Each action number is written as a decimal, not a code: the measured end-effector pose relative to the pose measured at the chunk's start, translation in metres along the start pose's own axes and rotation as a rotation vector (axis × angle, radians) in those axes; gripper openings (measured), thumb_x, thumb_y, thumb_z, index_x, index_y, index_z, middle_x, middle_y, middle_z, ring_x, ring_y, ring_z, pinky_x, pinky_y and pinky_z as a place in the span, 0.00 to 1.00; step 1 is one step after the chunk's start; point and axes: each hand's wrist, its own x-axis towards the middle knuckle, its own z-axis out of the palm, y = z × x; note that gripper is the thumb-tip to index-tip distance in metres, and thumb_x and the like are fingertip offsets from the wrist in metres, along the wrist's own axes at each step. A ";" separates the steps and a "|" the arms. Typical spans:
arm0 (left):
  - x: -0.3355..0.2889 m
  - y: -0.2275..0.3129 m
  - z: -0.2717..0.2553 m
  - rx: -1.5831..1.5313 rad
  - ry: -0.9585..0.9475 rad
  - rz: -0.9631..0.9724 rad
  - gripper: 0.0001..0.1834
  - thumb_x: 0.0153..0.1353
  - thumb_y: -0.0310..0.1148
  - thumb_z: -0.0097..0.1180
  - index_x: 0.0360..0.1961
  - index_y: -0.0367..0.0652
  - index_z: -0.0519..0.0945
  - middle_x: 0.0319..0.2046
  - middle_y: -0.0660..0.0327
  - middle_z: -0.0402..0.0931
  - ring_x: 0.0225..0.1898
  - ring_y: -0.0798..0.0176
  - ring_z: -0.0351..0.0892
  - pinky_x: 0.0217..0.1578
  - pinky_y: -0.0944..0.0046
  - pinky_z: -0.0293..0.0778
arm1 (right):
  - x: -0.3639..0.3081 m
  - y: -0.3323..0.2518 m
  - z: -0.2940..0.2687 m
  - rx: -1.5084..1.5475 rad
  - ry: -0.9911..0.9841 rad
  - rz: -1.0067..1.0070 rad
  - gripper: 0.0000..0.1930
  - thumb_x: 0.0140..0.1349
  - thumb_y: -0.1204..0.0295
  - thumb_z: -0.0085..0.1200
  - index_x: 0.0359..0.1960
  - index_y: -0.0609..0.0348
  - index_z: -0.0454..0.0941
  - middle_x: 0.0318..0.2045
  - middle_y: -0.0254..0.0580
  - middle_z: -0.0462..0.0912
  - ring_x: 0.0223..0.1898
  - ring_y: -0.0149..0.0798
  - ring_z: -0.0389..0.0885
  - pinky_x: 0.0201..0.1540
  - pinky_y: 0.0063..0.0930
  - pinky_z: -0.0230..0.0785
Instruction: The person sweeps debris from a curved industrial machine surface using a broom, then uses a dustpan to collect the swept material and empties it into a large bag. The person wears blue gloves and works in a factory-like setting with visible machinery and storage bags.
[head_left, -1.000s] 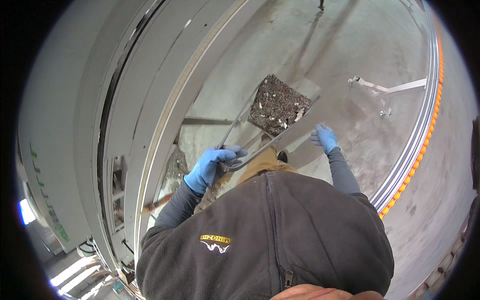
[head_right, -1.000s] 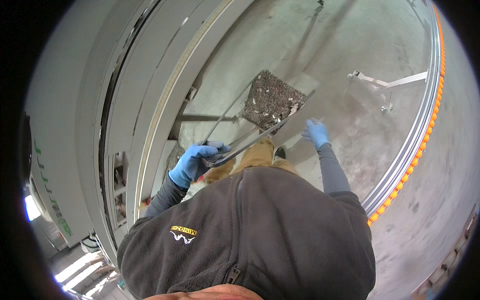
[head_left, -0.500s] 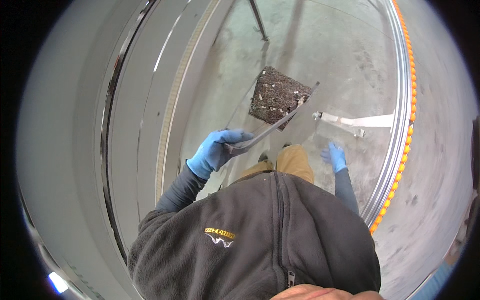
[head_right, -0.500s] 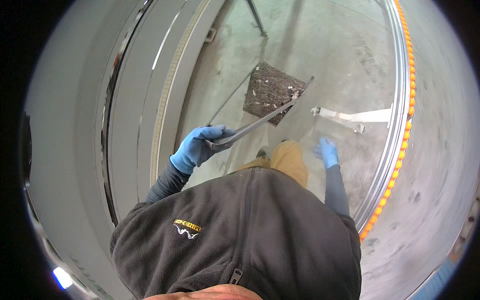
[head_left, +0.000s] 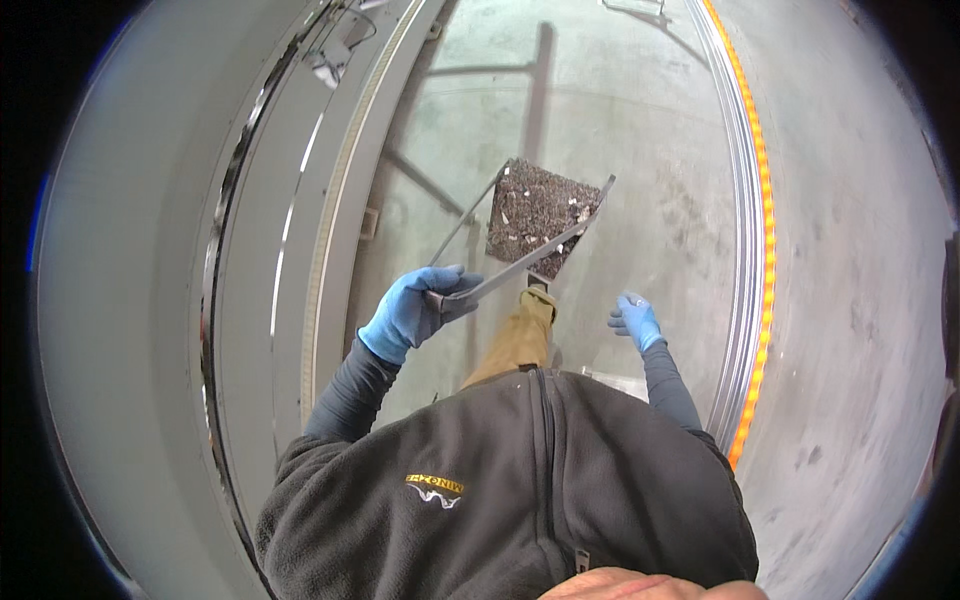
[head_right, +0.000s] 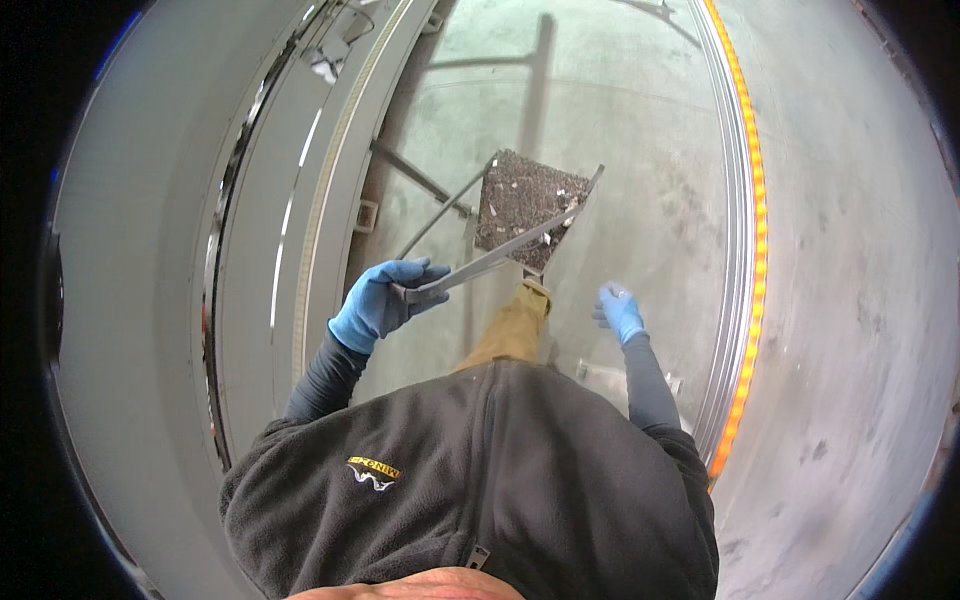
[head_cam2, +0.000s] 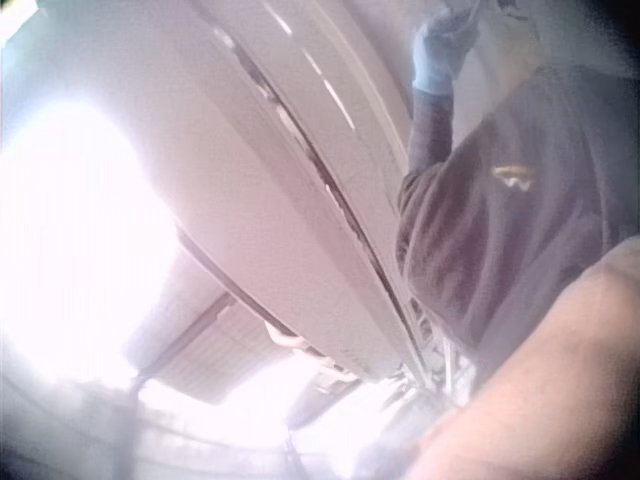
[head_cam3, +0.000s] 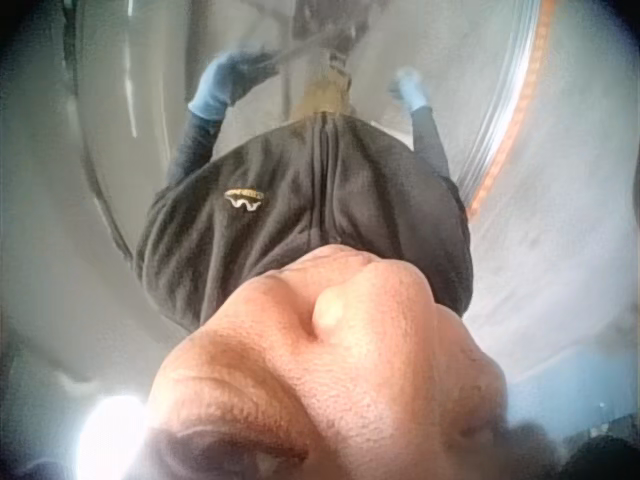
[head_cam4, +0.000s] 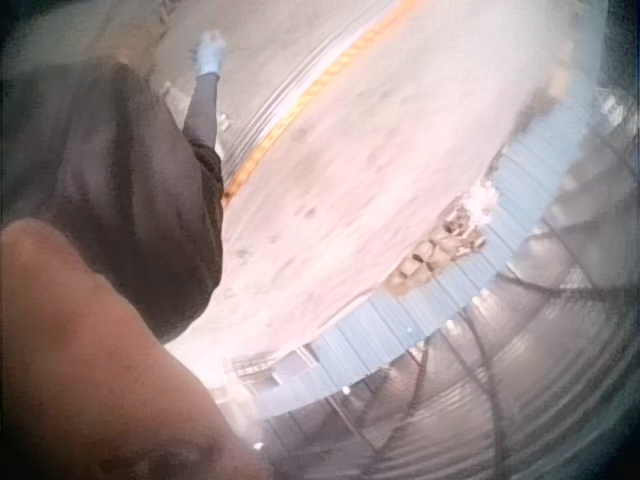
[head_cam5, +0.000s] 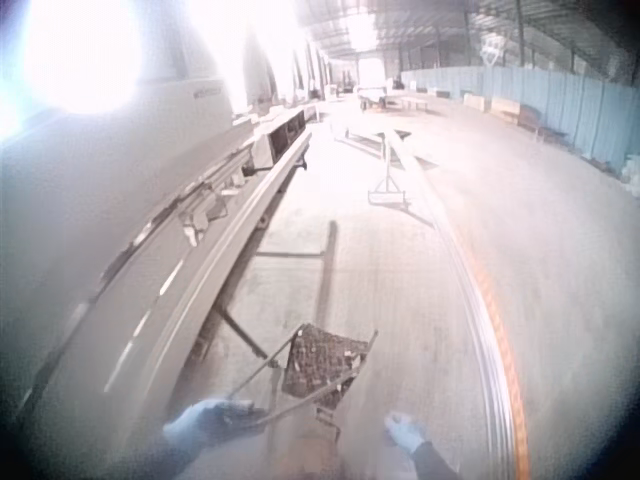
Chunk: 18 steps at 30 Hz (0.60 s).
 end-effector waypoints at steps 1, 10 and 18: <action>0.029 0.020 0.004 -0.001 0.025 -0.007 0.12 0.69 0.29 0.55 0.47 0.33 0.84 0.55 0.42 0.83 0.58 0.44 0.84 0.67 0.40 0.75 | 0.035 -0.018 0.001 -0.009 0.018 0.006 0.13 0.74 0.60 0.50 0.42 0.55 0.78 0.31 0.39 0.82 0.27 0.37 0.83 0.28 0.35 0.76; 0.338 0.259 0.113 0.018 0.022 -0.006 0.13 0.71 0.31 0.55 0.50 0.34 0.83 0.55 0.44 0.83 0.60 0.45 0.82 0.65 0.43 0.77 | 0.336 -0.217 -0.045 0.077 0.102 0.213 0.22 0.75 0.58 0.47 0.63 0.60 0.72 0.45 0.62 0.86 0.40 0.62 0.89 0.41 0.54 0.84; 0.566 0.406 0.246 0.065 -0.002 0.010 0.14 0.69 0.27 0.54 0.52 0.31 0.78 0.54 0.44 0.83 0.54 0.50 0.85 0.58 0.46 0.82 | 0.571 -0.436 -0.135 0.319 0.117 0.210 0.27 0.76 0.55 0.46 0.64 0.69 0.68 0.53 0.72 0.82 0.44 0.67 0.88 0.45 0.58 0.85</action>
